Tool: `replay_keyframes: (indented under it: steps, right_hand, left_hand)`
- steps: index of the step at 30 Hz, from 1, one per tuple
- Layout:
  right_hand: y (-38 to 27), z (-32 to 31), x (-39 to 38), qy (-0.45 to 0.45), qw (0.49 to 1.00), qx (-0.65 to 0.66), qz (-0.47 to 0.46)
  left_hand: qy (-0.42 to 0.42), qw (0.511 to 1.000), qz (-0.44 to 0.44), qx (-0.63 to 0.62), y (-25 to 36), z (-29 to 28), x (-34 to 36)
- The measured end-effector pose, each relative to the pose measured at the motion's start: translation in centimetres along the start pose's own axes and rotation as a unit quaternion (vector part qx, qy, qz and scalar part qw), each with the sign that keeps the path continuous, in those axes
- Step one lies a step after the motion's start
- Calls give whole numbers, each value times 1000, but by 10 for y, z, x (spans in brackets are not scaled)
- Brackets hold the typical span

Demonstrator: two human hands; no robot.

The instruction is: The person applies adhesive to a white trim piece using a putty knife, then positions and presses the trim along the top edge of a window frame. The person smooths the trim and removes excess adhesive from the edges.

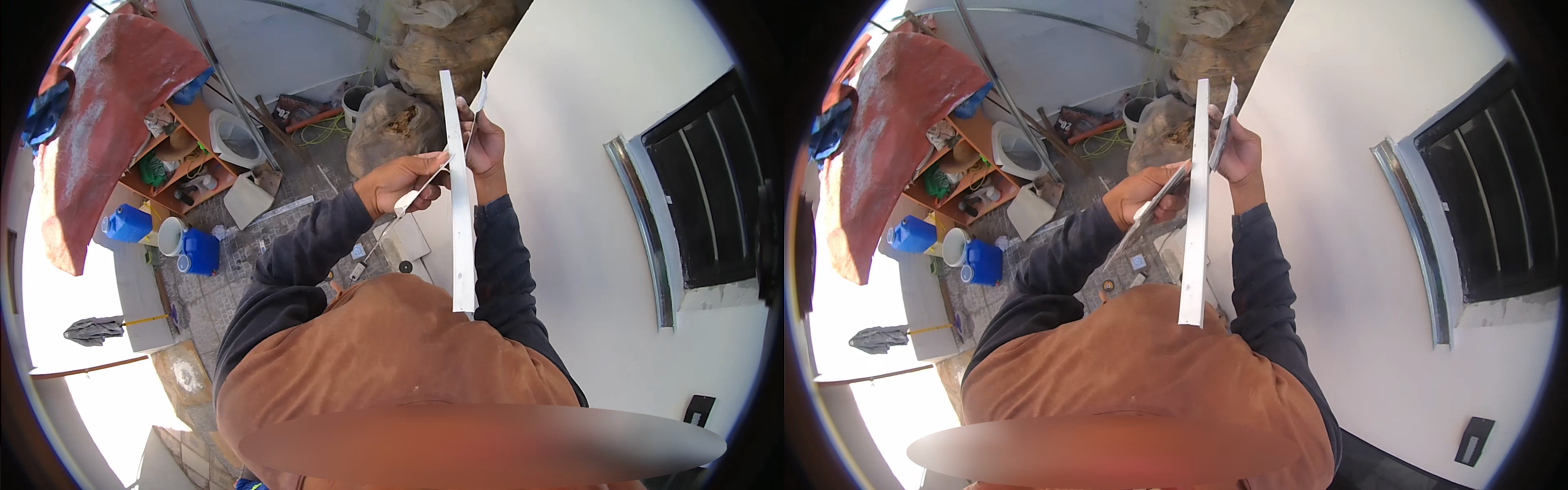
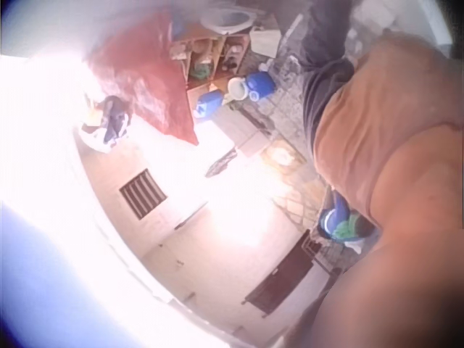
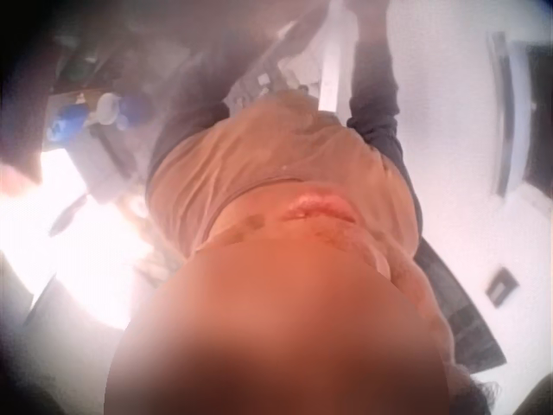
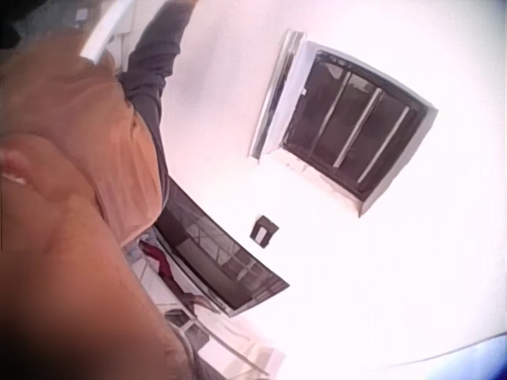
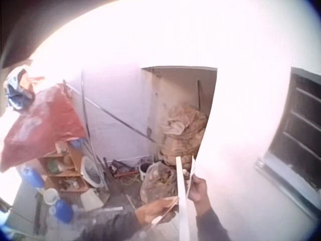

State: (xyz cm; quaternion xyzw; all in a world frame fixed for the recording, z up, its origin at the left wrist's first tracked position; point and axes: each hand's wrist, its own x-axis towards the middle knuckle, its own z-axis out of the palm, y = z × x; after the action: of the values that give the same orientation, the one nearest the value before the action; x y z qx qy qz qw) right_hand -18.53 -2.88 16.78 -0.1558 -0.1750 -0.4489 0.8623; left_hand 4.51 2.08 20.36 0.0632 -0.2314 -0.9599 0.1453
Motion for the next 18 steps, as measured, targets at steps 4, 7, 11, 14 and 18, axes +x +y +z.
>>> replay_keyframes:
  steps: [4, 7, 11, 14, 18]
  right_hand:
    - [10, -16, -7, -29, 997, 38, -55]
    - [18, -21, -6, -49, 994, 61, -73]
    - [32, -21, -1, -75, 983, 155, -58]
    - [43, -23, 1, -70, 978, 177, -82]
    - [46, -35, 0, 29, 967, -106, -228]
  left_hand:
    - [-5, 999, 11, -31, -6, 3, 9]
    - [28, 999, 16, -41, -12, 11, 15]
    - [7, 996, 36, -79, -16, 19, 21]
    - [23, 988, 30, -147, -14, 22, 24]
    - [31, 986, 100, -128, -12, 25, 24]
